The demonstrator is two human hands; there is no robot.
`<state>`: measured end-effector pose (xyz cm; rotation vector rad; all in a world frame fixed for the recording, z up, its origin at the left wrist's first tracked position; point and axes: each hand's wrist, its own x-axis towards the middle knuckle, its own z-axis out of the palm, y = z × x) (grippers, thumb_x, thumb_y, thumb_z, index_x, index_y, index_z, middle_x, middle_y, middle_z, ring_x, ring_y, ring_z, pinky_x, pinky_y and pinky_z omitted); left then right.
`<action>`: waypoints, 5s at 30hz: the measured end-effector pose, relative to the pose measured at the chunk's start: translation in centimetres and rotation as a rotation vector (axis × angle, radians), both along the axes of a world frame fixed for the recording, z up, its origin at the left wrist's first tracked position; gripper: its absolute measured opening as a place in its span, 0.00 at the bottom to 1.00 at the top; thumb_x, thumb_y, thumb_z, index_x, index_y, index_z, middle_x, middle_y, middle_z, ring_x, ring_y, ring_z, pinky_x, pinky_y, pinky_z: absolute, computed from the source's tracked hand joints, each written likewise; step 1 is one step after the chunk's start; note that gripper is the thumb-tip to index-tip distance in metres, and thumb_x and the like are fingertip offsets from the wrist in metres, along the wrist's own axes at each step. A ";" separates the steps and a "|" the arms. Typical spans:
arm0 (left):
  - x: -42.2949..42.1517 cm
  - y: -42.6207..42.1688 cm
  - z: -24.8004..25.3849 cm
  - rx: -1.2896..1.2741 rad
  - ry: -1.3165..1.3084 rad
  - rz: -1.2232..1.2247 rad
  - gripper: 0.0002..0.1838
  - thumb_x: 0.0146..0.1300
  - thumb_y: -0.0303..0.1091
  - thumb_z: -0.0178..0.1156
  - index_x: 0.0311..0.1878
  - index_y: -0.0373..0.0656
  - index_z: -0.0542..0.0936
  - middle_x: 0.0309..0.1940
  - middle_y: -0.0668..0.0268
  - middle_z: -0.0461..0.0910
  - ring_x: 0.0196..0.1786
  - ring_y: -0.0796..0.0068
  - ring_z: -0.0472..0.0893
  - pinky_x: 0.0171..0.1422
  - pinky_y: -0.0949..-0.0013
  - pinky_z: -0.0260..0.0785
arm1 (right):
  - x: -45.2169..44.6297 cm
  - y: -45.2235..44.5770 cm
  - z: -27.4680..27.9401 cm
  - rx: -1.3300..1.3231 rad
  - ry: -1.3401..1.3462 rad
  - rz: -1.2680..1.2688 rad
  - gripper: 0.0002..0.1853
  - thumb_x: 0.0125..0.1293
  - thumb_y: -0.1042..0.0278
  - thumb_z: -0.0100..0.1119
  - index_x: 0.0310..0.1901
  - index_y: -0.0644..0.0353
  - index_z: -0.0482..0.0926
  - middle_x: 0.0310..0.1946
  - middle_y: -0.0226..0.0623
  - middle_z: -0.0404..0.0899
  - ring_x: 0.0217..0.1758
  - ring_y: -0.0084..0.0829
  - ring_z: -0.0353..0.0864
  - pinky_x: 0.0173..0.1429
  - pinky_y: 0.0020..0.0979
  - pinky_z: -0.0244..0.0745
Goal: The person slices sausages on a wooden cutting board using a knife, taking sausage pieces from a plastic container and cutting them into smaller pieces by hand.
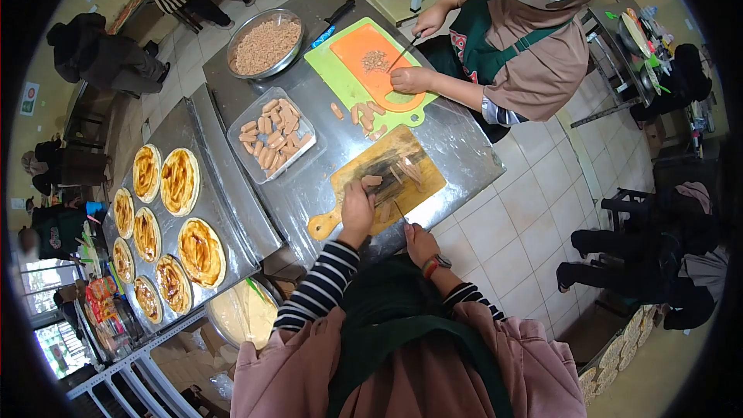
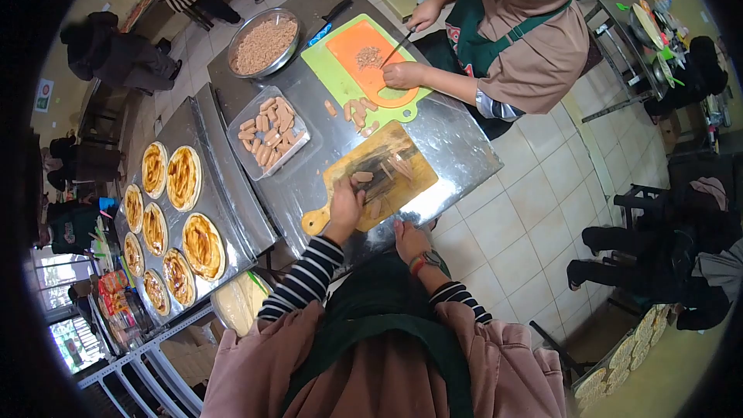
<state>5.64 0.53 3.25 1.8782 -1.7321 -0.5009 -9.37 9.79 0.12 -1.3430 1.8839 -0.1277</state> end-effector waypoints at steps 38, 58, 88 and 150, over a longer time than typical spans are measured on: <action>-3.5 3.5 -5.5 0.470 0.576 0.194 0.07 0.51 0.28 0.59 0.25 0.33 0.77 0.18 0.62 0.78 0.20 0.77 0.78 0.24 0.76 0.70 | -0.8 -1.7 3.3 -0.021 0.156 0.104 0.20 0.66 0.51 0.36 0.37 0.61 0.69 0.28 0.51 0.77 0.34 0.51 0.77 0.38 0.48 0.70; -3.6 3.5 -3.7 0.464 0.488 0.188 0.06 0.51 0.29 0.59 0.26 0.35 0.79 0.17 0.64 0.78 0.19 0.77 0.77 0.24 0.77 0.69 | 0.3 -1.9 2.4 -0.001 0.071 0.073 0.20 0.67 0.51 0.34 0.38 0.61 0.70 0.30 0.52 0.77 0.36 0.52 0.76 0.40 0.49 0.70; -3.8 4.3 -4.9 0.377 0.491 0.235 0.06 0.47 0.30 0.59 0.26 0.36 0.80 0.17 0.63 0.79 0.20 0.76 0.78 0.26 0.74 0.69 | -0.9 -1.6 3.6 -0.017 0.075 0.163 0.21 0.67 0.51 0.33 0.38 0.61 0.70 0.28 0.55 0.76 0.34 0.54 0.76 0.38 0.50 0.70; -6.5 -1.5 -2.3 0.179 0.331 -0.023 0.08 0.51 0.34 0.61 0.32 0.41 0.76 0.27 0.62 0.78 0.32 0.66 0.78 0.39 0.67 0.69 | -2.4 -5.7 -0.9 -0.090 0.008 -0.077 0.31 0.66 0.44 0.26 0.35 0.65 0.75 0.29 0.57 0.76 0.37 0.56 0.75 0.42 0.48 0.68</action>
